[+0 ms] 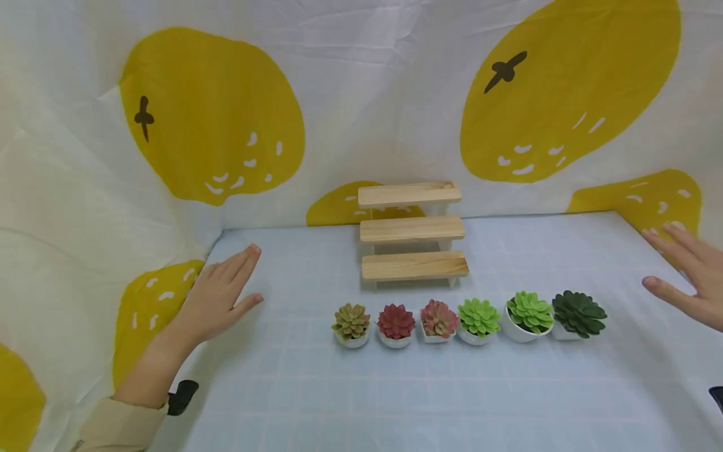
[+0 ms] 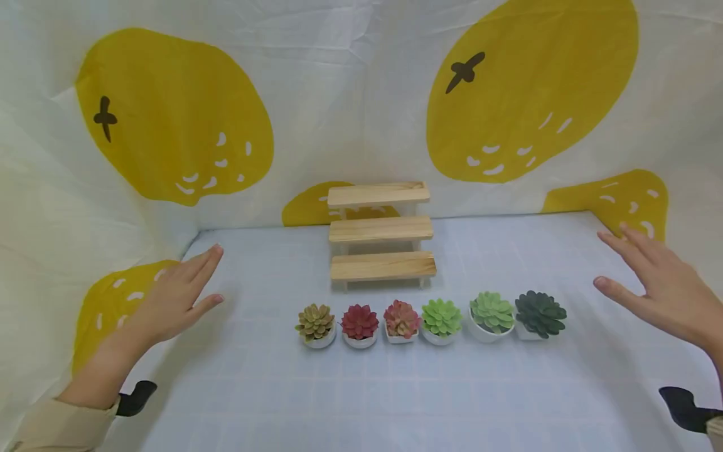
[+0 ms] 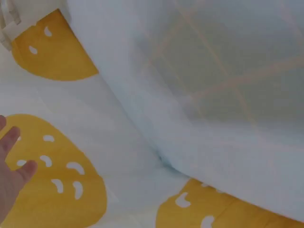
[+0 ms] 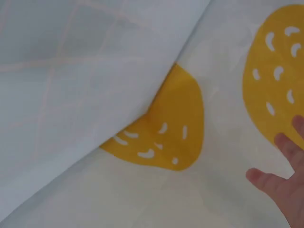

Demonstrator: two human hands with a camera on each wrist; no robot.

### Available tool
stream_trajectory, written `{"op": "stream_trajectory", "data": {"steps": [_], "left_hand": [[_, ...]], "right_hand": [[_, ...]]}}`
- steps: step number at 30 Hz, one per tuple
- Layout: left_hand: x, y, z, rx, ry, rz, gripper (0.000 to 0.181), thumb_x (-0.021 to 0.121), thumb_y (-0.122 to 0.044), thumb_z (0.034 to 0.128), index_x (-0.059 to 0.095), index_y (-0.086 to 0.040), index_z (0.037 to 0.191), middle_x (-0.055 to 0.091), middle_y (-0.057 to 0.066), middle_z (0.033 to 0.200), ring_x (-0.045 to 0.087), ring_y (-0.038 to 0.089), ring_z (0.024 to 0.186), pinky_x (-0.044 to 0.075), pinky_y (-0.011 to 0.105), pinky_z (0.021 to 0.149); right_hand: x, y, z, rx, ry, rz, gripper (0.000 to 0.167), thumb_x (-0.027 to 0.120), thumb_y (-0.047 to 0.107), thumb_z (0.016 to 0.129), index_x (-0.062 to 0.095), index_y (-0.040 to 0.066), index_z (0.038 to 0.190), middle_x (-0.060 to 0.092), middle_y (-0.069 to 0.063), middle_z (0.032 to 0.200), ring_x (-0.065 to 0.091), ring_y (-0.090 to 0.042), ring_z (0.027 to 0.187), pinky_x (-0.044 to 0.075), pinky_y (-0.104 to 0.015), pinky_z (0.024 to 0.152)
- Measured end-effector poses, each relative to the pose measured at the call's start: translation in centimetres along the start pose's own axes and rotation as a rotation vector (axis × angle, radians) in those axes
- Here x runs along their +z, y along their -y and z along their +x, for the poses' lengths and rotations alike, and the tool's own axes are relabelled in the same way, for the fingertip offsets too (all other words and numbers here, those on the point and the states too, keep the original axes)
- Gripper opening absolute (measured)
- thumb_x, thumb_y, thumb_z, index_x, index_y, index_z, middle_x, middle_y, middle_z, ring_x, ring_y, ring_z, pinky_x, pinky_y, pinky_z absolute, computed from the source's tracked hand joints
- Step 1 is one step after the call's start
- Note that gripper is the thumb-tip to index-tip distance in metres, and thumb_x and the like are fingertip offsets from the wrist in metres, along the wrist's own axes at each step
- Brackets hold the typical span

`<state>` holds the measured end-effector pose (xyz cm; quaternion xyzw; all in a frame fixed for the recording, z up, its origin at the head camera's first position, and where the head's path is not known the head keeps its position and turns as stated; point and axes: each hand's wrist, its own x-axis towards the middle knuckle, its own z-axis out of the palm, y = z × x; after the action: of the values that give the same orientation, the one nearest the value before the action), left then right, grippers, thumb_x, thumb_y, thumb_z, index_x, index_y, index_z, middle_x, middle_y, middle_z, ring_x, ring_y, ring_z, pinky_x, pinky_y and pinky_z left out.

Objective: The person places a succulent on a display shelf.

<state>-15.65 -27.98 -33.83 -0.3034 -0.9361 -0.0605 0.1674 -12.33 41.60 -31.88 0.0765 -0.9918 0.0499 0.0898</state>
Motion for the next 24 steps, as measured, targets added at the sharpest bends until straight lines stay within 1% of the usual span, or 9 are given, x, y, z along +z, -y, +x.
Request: {"op": "stream_trajectory", "data": {"steps": [3,6,8,9,13,16,19,22,24], "left_hand": [[0.2,-0.5,0.3,-0.075,0.043,-0.203,0.070,0.052,-0.037,0.0949,0.020,-0.005,0.148,0.031,0.019,0.147,0.033,0.038,0.128,0.029,0.056,0.101],[0.4,-1.2,0.5,-0.196,0.083,-0.429,0.070,0.057,-0.028,0.0939,0.018,-0.011,0.149,0.034,0.016,0.145,0.035,0.036,0.127,0.032,0.057,0.100],[0.5,-1.5,0.8,-0.234,0.086,-0.536,0.068,0.057,-0.025,0.0940,0.019,-0.015,0.149,0.038,0.013,0.142,0.037,0.033,0.125,0.033,0.056,0.098],[0.7,-1.7,0.9,-0.247,0.087,-0.570,0.067,0.057,-0.024,0.0941,0.019,-0.016,0.149,0.040,0.012,0.140,0.039,0.032,0.123,0.035,0.056,0.097],[2.0,-2.0,1.5,-0.257,0.103,-0.633,0.065,0.056,-0.025,0.0946,0.021,-0.020,0.149,0.045,0.010,0.136,0.041,0.030,0.122,0.035,0.057,0.097],[3.2,-2.3,2.0,-0.264,0.129,-0.653,0.064,0.056,-0.028,0.0945,0.022,-0.021,0.148,0.045,0.010,0.136,0.042,0.031,0.121,0.037,0.058,0.096],[4.1,-2.7,2.5,-0.258,0.142,-0.691,0.062,0.056,-0.027,0.0946,0.023,-0.021,0.148,0.046,0.009,0.135,0.045,0.030,0.119,0.039,0.057,0.094],[4.8,-3.4,3.1,-0.241,0.150,-0.741,0.060,0.055,-0.026,0.0951,0.025,-0.020,0.147,0.048,0.009,0.134,0.047,0.029,0.118,0.039,0.052,0.094],[5.1,-3.8,3.6,-0.235,0.159,-0.777,0.058,0.055,-0.025,0.0954,0.027,-0.019,0.146,0.048,0.009,0.133,0.048,0.029,0.117,0.040,0.049,0.093]], "right_hand": [[0.1,0.0,0.1,0.022,0.040,0.088,0.085,0.057,0.040,0.089,0.010,-0.001,0.147,0.001,-0.033,0.147,0.000,-0.053,0.131,-0.001,-0.072,0.096],[0.4,-0.1,0.3,0.033,0.082,0.162,0.081,0.061,0.036,0.088,0.018,-0.004,0.144,0.011,-0.037,0.143,0.009,-0.057,0.125,0.004,-0.075,0.094],[0.6,-0.2,0.5,0.042,0.118,0.185,0.079,0.061,0.036,0.088,0.021,-0.005,0.143,0.017,-0.038,0.139,0.017,-0.057,0.119,0.013,-0.078,0.088],[0.7,-0.3,0.5,0.046,0.130,0.197,0.078,0.061,0.036,0.089,0.022,-0.005,0.142,0.019,-0.039,0.137,0.019,-0.057,0.116,0.016,-0.078,0.086],[1.4,-0.3,0.5,0.051,0.156,0.254,0.074,0.061,0.032,0.090,0.022,-0.007,0.141,0.026,-0.039,0.131,0.025,-0.055,0.106,0.021,-0.078,0.081],[2.1,-0.1,0.4,0.039,0.147,0.320,0.071,0.061,0.027,0.091,0.023,-0.008,0.140,0.028,-0.038,0.128,0.027,-0.054,0.105,0.018,-0.078,0.084],[2.8,0.0,0.4,0.018,0.145,0.360,0.071,0.065,0.023,0.089,0.026,-0.008,0.139,0.032,-0.037,0.127,0.032,-0.051,0.104,0.024,-0.076,0.080],[3.5,0.1,0.3,0.005,0.153,0.378,0.072,0.068,0.021,0.086,0.027,-0.006,0.139,0.035,-0.035,0.126,0.035,-0.049,0.103,0.031,-0.069,0.076],[3.9,0.2,0.2,0.004,0.169,0.391,0.074,0.069,0.022,0.085,0.027,-0.005,0.140,0.036,-0.034,0.126,0.035,-0.047,0.103,0.032,-0.066,0.076]]}}
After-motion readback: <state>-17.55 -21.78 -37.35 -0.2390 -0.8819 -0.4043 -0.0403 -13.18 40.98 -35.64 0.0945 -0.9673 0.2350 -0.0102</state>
